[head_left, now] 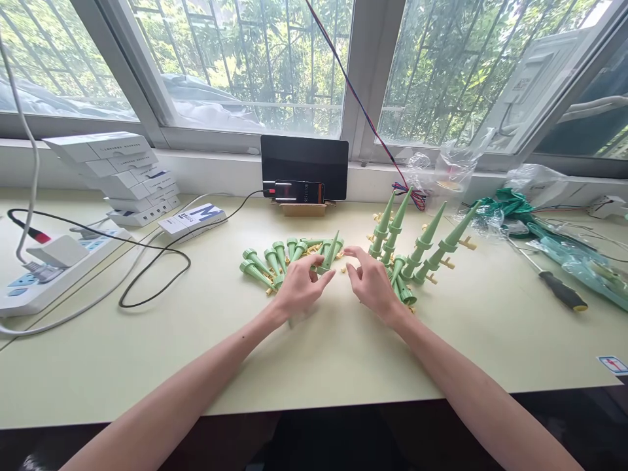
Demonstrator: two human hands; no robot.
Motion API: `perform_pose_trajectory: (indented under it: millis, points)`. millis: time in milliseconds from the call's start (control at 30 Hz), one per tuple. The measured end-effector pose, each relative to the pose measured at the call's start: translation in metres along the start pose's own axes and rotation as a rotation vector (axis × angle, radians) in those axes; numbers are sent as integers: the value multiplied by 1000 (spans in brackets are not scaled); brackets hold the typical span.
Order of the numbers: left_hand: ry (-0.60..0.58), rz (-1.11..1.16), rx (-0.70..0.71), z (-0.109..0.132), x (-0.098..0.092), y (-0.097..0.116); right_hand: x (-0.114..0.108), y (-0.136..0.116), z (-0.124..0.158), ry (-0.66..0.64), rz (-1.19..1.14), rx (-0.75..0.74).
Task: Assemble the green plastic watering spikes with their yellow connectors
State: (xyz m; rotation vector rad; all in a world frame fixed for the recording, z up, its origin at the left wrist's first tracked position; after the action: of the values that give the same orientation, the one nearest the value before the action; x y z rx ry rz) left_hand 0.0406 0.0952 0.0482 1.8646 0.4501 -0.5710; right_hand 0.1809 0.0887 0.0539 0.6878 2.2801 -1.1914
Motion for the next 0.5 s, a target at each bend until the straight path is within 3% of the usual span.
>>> perform_pose_trajectory:
  millis: [233,500]
  points:
    - [11,23,-52,1,-2,-1,21,12,1,-163,138,20]
    - [-2,-8,-49,1,1,-4,24,11,3,-218,178,25]
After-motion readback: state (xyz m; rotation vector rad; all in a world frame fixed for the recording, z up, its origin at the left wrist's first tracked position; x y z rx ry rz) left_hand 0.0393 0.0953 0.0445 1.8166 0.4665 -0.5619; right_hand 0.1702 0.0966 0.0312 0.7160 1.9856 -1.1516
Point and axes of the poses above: each hand's wrist, its own z-axis away from the middle knuckle, its own x-axis out of the palm, y = z × x, the point moved 10 cm from there along -z, towards the middle knuckle, and after that the axes turned 2 degrees about y, right-handed, at the moved point
